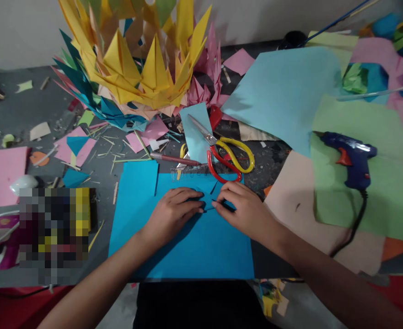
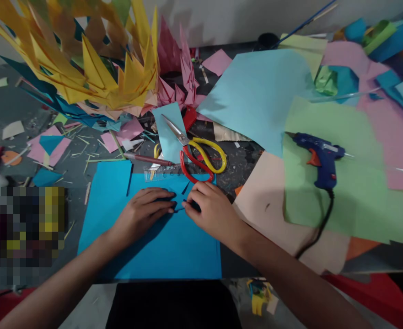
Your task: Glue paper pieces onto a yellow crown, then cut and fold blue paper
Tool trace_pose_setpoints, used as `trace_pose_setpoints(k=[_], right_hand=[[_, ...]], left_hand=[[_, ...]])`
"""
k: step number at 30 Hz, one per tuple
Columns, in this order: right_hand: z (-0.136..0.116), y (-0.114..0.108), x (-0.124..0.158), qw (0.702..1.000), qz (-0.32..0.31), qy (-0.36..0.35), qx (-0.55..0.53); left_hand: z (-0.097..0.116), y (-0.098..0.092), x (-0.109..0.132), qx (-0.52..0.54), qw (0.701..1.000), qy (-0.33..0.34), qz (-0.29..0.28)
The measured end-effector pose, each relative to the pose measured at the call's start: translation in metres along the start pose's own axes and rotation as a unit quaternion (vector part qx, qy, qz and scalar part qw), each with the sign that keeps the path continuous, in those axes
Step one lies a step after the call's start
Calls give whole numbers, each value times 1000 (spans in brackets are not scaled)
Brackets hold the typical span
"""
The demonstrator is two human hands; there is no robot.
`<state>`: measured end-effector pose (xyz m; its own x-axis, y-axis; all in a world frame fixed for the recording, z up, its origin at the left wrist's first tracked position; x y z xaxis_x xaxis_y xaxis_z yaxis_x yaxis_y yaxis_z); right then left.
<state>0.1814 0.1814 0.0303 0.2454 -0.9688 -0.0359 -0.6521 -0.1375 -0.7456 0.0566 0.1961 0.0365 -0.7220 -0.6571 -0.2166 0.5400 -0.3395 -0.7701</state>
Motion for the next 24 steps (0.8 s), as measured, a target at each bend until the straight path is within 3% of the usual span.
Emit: trace_pose_setpoints(k=[13, 19, 24], right_hand=[[-1, 5, -1, 999, 14, 10, 46], [0, 8, -3, 998, 10, 22, 59], [-1, 7, -2, 997, 15, 14, 69]], left_hand=[[3, 1, 0, -25, 1000, 9, -14], [23, 5, 2, -142, 987, 57, -44], [33, 4, 8, -152, 985, 80, -35]])
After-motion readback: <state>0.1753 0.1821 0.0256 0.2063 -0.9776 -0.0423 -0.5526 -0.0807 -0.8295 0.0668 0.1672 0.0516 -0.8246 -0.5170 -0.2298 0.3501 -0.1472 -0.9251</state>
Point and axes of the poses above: each hand's wrist, its own x-axis away from the middle knuckle, its own y-axis out of the palm, z = x × y, the point moved 8 cm from there along -x, towards the middle knuckle, and after that the axes turned 2 degrees about z, right-handed, at the moved point
